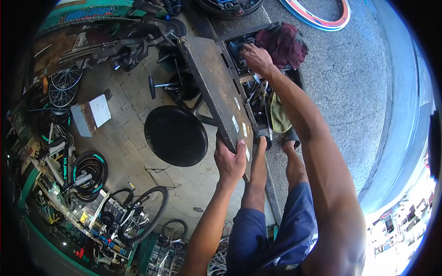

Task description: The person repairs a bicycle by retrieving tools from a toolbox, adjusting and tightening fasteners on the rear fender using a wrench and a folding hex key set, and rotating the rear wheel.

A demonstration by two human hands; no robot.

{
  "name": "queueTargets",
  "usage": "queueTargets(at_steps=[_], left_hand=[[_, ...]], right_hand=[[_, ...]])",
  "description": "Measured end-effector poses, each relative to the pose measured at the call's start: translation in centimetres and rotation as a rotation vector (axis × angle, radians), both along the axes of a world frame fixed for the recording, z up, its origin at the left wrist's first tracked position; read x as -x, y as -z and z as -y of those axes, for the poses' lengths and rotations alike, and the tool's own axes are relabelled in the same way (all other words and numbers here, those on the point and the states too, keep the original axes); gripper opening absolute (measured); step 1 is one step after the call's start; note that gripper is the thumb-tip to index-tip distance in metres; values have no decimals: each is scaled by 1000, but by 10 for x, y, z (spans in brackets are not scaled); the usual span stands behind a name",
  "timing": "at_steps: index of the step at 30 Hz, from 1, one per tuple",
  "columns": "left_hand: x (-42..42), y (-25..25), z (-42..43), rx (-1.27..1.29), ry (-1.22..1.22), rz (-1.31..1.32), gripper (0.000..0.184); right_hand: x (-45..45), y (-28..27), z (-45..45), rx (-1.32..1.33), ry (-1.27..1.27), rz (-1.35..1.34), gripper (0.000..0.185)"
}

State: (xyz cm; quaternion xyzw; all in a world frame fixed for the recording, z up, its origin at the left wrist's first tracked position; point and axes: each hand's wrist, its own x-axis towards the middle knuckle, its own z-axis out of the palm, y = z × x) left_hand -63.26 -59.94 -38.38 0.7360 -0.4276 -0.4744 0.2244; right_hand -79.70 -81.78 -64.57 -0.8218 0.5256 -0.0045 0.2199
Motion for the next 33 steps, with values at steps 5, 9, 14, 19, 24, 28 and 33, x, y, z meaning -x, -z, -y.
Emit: queueTargets(at_steps=[5, 9, 14, 19, 24, 28, 33], left_hand=[[6, 4, -3, 54, 28, 58, 56], [7, 9, -5, 65, -5, 25, 56], [8, 3, -6, 23, 0, 34, 55], [17, 3, 1, 38, -17, 72, 56], [29, 1, 1, 34, -57, 122, 58], [46, -3, 5, 25, -36, 190, 62], [71, -8, 10, 5, -44, 264, 67]], right_hand=[[-5, -13, -17, 243, 13, -230, 29], [-23, -23, 3, -26, 71, -306, 29], [11, -16, 1, 278, -279, -242, 23], [-2, -29, 36, 186, -317, -319, 16], [2, -37, 28, 145, -364, -469, 19], [-2, -32, 28, 213, -377, -442, 19], [19, -75, 11, 26, -157, -7, 25]])
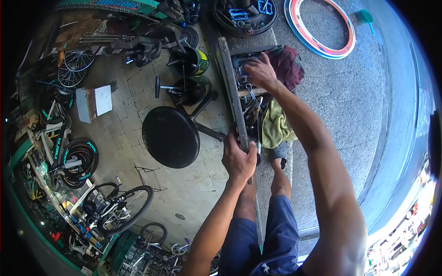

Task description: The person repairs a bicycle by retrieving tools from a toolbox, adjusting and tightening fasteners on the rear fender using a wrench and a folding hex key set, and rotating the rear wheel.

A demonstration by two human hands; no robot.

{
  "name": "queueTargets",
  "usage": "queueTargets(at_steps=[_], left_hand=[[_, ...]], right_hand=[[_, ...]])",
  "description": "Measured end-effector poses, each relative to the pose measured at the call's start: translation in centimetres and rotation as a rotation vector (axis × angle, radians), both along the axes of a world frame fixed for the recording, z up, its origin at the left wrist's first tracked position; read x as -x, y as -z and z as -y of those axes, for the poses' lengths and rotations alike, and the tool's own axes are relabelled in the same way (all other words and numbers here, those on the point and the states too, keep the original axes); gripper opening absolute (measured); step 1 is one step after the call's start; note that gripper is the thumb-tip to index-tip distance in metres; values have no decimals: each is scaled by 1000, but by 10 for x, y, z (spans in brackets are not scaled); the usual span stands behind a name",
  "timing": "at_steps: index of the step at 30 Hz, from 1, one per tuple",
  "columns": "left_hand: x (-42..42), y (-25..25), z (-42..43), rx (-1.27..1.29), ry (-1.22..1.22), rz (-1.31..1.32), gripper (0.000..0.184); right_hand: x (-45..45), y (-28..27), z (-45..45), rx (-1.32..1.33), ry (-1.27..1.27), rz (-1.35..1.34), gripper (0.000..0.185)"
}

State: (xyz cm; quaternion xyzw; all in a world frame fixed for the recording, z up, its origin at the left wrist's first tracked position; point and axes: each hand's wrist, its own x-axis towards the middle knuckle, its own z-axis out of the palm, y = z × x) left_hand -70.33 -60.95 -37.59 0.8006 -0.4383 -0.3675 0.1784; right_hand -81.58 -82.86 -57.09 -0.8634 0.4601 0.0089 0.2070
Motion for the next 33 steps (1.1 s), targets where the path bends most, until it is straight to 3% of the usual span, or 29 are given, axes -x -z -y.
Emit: queueTargets(at_steps=[1, 2, 4, 5, 8, 10, 12, 15, 16, 18, 20, 22, 24, 25, 27, 30, 33], left_hand=[[6, -1, 1, -29, -3, 9, 68], [13, -1, 2, -55, -7, 16, 69], [32, 5, 2, -49, 1, 5, 74], [44, 6, 5, -65, 19, 48, 77], [81, 20, 17, -67, 46, 67, 87], [111, 20, 31, -225, 72, 162, 93], [136, 41, 35, -197, 50, 204, 99], [135, 51, 36, -244, 22, 153, 104], [128, 35, 33, -256, 35, 167, 97], [90, 16, 28, -315, 170, -149, 80], [56, -29, 10, -216, 141, -634, 60], [26, -121, -17, -16, 124, -884, 54], [4, -169, -55, 92, 134, -805, 46], [-7, -193, -76, 85, 119, -681, 41], [-24, -242, -121, 124, 31, -530, 30], [-65, -309, -187, 141, -63, -365, 23], [-98, -326, -250, 228, -201, -325, 24]], right_hand=[[7, -9, -6, -6, 176, 155, 35], [14, -22, -9, 4, 167, 154, 35], [36, -51, -14, -72, 585, 622, 40], [51, -74, -10, -152, 558, 886, 42], [92, -150, -24, -531, 793, 1278, 22], [127, -160, -35, -467, 900, 1289, 20], [149, -195, -57, -536, 1039, 1481, 23], [166, -278, -89, -711, 1119, 1284, 27], [167, -301, -101, -737, 1093, 1227, 31], [168, -324, -129, -819, 1015, 1193, 31], [152, -342, -150, -936, 902, 1182, 29], [122, -370, -177, -1200, 835, 1307, 26], [99, -368, -208, -1286, 652, 1130, 23], [88, -364, -226, -1067, 405, 929, 23], [40, -429, -255, -1615, 571, 1050, 32], [1, -458, -299, -1752, 440, 848, 24], [-53, -492, -331, -1401, 53, 715, 23]])
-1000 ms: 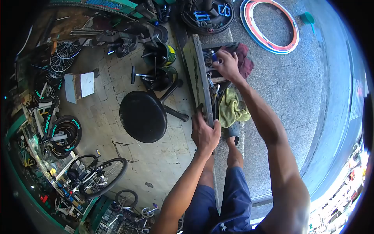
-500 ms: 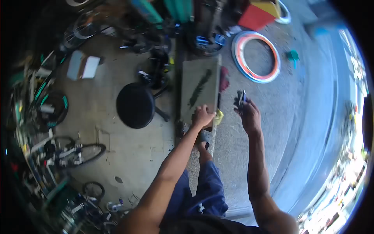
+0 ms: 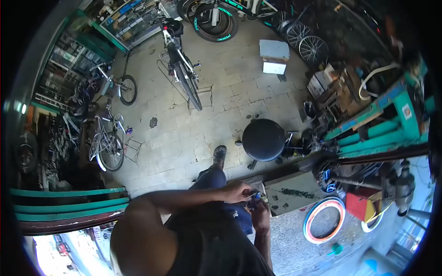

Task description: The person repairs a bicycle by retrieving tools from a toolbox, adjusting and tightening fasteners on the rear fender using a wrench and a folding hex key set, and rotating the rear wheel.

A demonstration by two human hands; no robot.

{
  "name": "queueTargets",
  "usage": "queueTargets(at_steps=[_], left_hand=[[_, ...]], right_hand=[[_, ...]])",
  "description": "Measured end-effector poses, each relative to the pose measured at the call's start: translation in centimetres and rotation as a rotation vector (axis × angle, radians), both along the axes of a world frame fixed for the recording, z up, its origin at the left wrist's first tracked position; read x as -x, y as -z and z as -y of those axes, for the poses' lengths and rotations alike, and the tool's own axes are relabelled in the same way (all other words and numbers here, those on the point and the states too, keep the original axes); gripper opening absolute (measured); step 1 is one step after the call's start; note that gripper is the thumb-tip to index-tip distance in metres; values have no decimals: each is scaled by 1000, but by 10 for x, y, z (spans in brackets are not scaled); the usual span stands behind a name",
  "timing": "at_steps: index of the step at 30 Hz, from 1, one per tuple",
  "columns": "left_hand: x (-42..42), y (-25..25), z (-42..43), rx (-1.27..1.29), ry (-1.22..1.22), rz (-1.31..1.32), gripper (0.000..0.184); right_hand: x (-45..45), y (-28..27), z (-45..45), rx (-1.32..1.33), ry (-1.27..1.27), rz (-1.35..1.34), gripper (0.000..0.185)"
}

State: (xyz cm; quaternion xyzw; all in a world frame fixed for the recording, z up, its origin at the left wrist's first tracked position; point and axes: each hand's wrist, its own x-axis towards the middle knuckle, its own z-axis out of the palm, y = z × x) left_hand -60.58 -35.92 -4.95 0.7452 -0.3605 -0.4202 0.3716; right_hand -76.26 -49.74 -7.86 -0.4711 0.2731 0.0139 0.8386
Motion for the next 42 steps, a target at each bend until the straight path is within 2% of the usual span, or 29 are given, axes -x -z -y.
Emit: queueTargets(at_steps=[2, 3, 5, 6, 9, 11, 13, 14, 15, 17, 19, 21, 22, 24, 27, 28, 33, 34, 36, 38, 39, 40, 41, 42], left_hand=[[-27, -7, -28, 30, -99, 7, 24], [-45, -15, -43, 41, -179, 41, 22], [-88, -19, -73, 56, -268, 70, 21], [-113, -18, -87, 42, -295, 72, 21], [-188, -18, -130, 55, -415, 54, 23], [-231, -22, -158, 80, -506, 31, 24], [-270, -28, -185, -24, -692, -71, 23], [-289, -30, -199, -36, -641, 87, 18], [-306, -33, -212, -38, -647, 82, 18], [-343, -60, -232, -82, -644, 170, 14], [-381, -87, -247, -138, -642, 173, 12], [-411, -98, -259, -75, -636, 241, 13], [-428, -102, -263, -55, -601, 259, 13], [-464, -110, -269, -75, -622, 255, 13], [-517, -129, -276, -146, -640, 284, 18], [-536, -133, -278, -137, -695, 232, 20], [-602, -137, -281, -29, -812, 160, 21], [-614, -148, -278, -38, -847, 96, 20], [-632, -148, -283, 11, -829, 96, 20], [-646, -149, -285, 153, -796, 35, 20], [-652, -147, -285, 129, -792, -23, 14], [-659, -140, -286, 119, -769, 94, 14], [-668, -137, -286, 109, -745, 214, 13], [-675, -137, -287, 123, -769, 220, 14]], right_hand=[[-61, -42, -18, -55, -122, -235, 25], [-88, -41, -27, -43, -131, -239, 25], [-146, -33, -45, 286, -319, -155, 21], [-186, -57, -63, 305, -268, -100, 23], [-268, -23, -92, 264, -405, -146, 26], [-328, -34, -121, 324, -439, -152, 22], [-379, -30, -147, 607, -518, 23, 20], [-403, -48, -161, 605, -490, 1, 18], [-422, -47, -169, 604, -497, -2, 18], [-456, -40, -182, 813, -572, 173, 19], [-495, -47, -195, 789, -605, 203, 22], [-538, -78, -207, 600, -583, 385, 25], [-560, -74, -209, 594, -591, 389, 25], [-597, -63, -213, 524, -689, 594, 26], [-654, -84, -223, 396, -708, 567, 26], [-672, -82, -227, 256, -668, 585, 24], [-748, -87, -203, 52, -729, 463, 24], [-764, -88, -193, -176, -806, 561, 32], [-790, -90, -181, -397, -887, 659, 42], [-805, -85, -178, -420, -906, 492, 43], [-815, -83, -180, -430, -913, 409, 43], [-827, -107, -183, -137, -1058, 155, 37], [-838, -121, -198, 3, -1059, 200, 29], [-847, -120, -207, 157, -1095, 243, 27]])
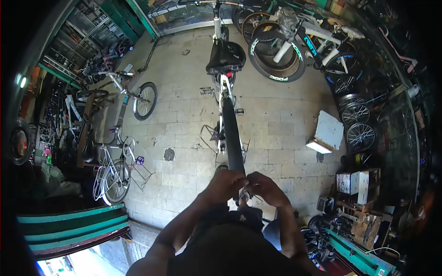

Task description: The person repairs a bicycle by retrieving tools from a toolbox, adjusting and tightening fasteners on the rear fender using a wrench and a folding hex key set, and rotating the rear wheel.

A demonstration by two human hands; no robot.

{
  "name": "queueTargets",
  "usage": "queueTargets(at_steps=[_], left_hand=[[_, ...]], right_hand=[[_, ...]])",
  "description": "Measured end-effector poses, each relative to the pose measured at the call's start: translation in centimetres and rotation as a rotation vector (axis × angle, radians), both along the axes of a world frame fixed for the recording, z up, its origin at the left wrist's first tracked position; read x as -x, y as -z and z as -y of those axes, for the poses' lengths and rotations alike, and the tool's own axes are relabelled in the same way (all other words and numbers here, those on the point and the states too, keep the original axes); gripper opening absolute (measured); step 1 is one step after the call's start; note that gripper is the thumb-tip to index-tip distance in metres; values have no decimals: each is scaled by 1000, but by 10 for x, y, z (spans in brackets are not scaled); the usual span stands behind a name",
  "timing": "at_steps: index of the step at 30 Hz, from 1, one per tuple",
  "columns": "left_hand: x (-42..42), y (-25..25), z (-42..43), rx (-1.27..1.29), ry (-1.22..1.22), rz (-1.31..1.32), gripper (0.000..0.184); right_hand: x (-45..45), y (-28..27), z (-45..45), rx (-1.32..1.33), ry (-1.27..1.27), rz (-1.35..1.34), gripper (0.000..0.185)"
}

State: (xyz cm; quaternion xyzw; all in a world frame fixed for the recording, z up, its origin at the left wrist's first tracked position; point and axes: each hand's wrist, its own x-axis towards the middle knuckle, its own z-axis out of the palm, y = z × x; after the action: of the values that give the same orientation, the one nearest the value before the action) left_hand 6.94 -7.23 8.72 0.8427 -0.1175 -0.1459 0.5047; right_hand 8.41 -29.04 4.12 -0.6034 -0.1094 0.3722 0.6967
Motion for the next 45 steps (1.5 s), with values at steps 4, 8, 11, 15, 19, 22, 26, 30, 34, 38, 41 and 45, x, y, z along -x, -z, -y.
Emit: queueTargets(at_steps=[4, 8, 11, 15, 19, 22, 26, 30, 34, 38, 41, 45], left_hand=[[-44, 28, -29, 46, -64, 31, 18], [-103, 66, -55, 218, -62, -41, 17], [-145, 90, -66, 386, -46, -131, 19], [-217, 152, -100, 470, -3, -287, 29], [-289, 186, -142, 230, -136, -245, 18], [-334, 239, -155, 251, -150, 164, 30], [-363, 251, -155, 202, -126, 172, 32], [-377, 221, -146, -129, -19, 124, 35], [-395, 232, -137, -347, 107, 241, 40], [-401, 231, -120, -90, 137, -301, 33], [-406, 230, -120, -140, 180, -410, 31], [-405, 226, -125, -70, 232, -410, 25]], right_hand=[[-27, 6, -32, 192, 69, 134, 21], [-57, 7, -80, 97, 391, -37, 21], [-91, 8, -113, 116, 635, -64, 24], [-154, 35, -134, 319, 753, 200, 31], [-224, 52, -137, 829, 583, 515, 16], [-268, 96, -144, 960, 540, 519, 20], [-299, 126, -167, 1134, 491, 428, 30], [-316, 155, -177, 1163, 483, 395, 29], [-317, 167, -184, 1216, 504, 367, 28], [-316, 178, -188, 1150, 555, 396, 27], [-314, 181, -190, 1176, 582, 388, 26], [-314, 186, -193, 1190, 589, 360, 25]])
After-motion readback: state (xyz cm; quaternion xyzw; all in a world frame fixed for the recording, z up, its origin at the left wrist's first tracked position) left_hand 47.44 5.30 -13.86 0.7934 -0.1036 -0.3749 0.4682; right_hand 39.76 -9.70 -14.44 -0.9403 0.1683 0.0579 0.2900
